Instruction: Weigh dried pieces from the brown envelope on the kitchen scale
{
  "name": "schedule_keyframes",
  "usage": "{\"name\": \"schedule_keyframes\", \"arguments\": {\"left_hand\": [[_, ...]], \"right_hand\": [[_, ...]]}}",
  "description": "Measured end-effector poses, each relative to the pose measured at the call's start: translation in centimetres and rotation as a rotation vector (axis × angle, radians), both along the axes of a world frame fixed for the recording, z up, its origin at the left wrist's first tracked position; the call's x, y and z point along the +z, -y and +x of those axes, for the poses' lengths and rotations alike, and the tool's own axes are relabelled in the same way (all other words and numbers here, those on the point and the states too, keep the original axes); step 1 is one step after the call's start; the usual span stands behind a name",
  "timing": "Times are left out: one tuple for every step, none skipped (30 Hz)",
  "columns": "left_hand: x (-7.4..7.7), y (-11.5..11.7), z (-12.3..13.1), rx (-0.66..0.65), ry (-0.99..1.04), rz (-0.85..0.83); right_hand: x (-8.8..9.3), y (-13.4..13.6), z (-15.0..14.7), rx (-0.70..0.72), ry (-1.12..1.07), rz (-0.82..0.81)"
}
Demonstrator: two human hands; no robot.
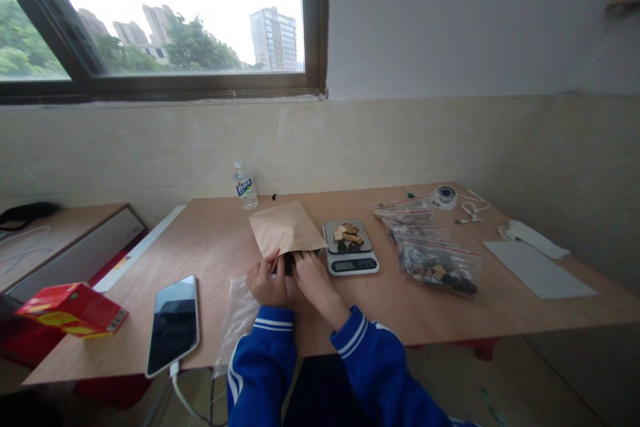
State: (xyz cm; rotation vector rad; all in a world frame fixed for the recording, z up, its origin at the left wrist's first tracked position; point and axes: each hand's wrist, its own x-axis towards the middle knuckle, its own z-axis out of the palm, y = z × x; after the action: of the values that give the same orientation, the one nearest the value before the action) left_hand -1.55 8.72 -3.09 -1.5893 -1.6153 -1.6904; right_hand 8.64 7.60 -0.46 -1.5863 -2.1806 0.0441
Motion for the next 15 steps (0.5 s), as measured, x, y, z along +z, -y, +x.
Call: {"name": "schedule_keyframes", "arguments": {"left_hand": [[0.0,0.0,0.0,0.0,0.001,-0.002],[0.0,0.0,0.0,0.0,0.003,-0.007],[-0.1,0.0,0.0,0.001,0.004,-0.012],[0.0,0.0,0.0,0.004,0.004,-0.016],[0.0,0.0,0.0,0.008,0.005,-0.018],[0.0,0.0,0.0,0.011,0.004,-0.017],[0.0,0.0,0.0,0.012,0.003,-0.015],[0.1,0.1,0.0,0.011,0.0,-0.013],[0.1,0.1,0.0,0.011,-0.004,-0.008],[0.2,0.1,0.0,0.011,-0.012,-0.003],[0.2,0.1,0.0,0.01,-0.022,0.003],[0.2,0.1,0.1,0.008,-0.031,0.006],[0.2,0.1,0.1,0.005,-0.036,0.007],[0.2,0.1,0.1,0.002,-0.034,0.005],[0.2,0.1,0.0,0.001,-0.023,0.001]], "right_hand": [[-0.2,0.0,0.0,0.0,-0.015,-0.001],[-0.3,-0.1,0.1,0.001,-0.031,-0.008],[-0.3,-0.1,0.2,0.002,-0.048,-0.016],[-0.3,0.0,0.3,0.004,-0.068,-0.023],[-0.3,0.0,0.3,0.004,-0.091,-0.027],[-0.3,0.1,0.4,0.003,-0.116,-0.025],[-0.2,0.2,0.6,0.001,-0.141,-0.018],[-0.1,0.4,0.7,0.001,-0.165,-0.009],[0.0,0.5,0.9,0.001,-0.186,0.0],[0.1,0.7,1.0,0.004,-0.204,0.008],[0.2,0.8,1.2,0.008,-0.218,0.013],[0.3,0.9,1.5,0.015,-0.231,0.013],[0.4,0.9,1.7,0.026,-0.242,0.011],[0.5,1.0,2.0,0.043,-0.251,0.009],[0.5,1.0,2.2,0.067,-0.256,0.012]]}}
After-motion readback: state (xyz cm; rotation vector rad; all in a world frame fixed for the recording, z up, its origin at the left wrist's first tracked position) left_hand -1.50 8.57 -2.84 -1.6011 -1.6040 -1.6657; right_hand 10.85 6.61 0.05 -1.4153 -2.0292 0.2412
